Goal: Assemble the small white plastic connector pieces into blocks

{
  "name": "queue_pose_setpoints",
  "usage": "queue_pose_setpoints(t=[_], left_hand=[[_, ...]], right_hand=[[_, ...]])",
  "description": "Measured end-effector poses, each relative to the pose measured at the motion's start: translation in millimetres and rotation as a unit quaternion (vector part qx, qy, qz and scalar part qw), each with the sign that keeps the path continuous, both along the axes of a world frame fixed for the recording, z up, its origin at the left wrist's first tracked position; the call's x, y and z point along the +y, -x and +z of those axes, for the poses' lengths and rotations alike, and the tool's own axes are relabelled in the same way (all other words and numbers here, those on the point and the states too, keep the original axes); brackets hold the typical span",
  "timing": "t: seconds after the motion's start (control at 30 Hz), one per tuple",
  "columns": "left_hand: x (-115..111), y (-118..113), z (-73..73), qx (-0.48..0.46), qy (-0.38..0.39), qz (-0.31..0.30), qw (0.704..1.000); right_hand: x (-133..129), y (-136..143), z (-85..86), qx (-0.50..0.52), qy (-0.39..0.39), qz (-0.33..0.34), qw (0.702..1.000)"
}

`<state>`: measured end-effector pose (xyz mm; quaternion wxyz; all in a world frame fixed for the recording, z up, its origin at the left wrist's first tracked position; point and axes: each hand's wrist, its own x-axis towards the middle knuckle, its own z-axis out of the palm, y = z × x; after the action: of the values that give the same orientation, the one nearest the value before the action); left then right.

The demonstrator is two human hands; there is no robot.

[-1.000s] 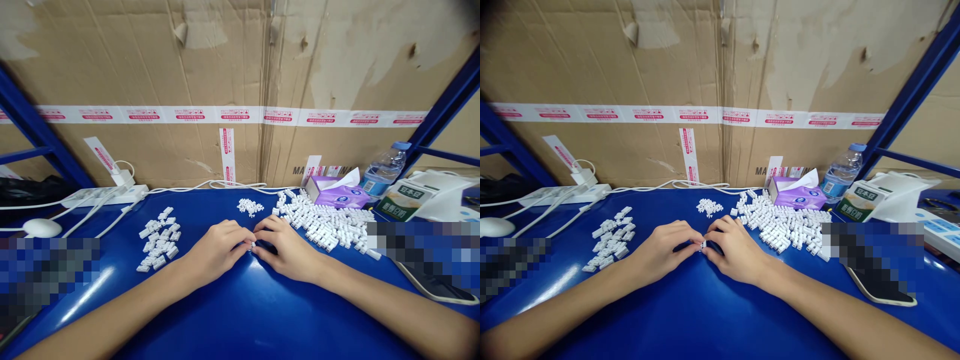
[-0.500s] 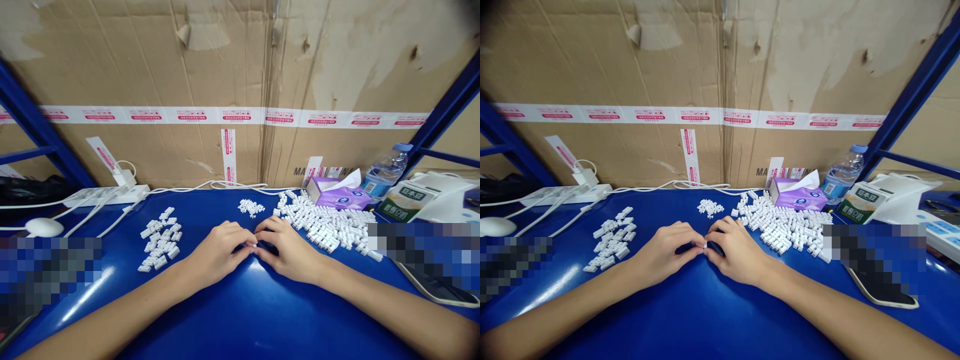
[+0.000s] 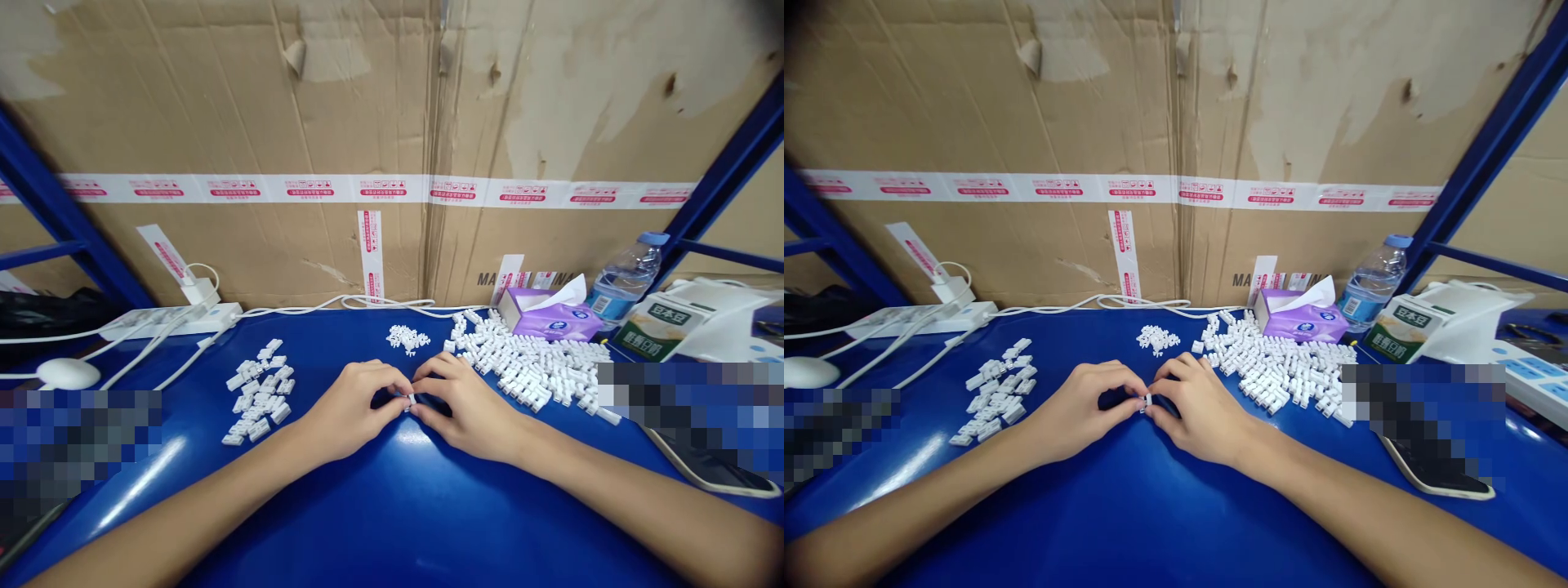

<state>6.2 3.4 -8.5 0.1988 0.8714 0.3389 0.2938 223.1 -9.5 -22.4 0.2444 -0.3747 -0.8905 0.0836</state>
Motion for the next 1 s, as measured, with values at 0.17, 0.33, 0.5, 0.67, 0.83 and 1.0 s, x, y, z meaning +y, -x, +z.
queue_pose_setpoints(t=[0.17,0.33,0.5,0.67,0.83,1.0], left_hand=[[-0.2,-0.2,0.7,0.02,-0.008,0.006,1.0],[3.6,2.6,0.4,0.01,-0.02,-0.014,1.0],[6.1,9.5,-3.4,0.085,-0.062,0.032,0.994],[0.5,12.1,-11.7,0.237,-0.061,0.111,0.963],[-1.9,11.0,-14.1,0.291,-0.021,0.126,0.948],[-2.6,9.6,-10.8,0.295,-0.006,0.121,0.948]], right_hand=[[-0.6,0.5,0.5,0.001,0.001,-0.009,1.0],[-0.5,0.4,-1.7,0.013,-0.001,-0.02,1.0],[-0.7,0.1,-3.2,0.015,0.001,-0.026,1.0],[-2.8,0.8,-2.9,-0.01,-0.009,-0.046,0.999],[-4.6,0.9,-5.8,-0.067,0.012,-0.069,0.995],[-4.5,0.8,-8.1,-0.111,0.045,-0.087,0.989]])
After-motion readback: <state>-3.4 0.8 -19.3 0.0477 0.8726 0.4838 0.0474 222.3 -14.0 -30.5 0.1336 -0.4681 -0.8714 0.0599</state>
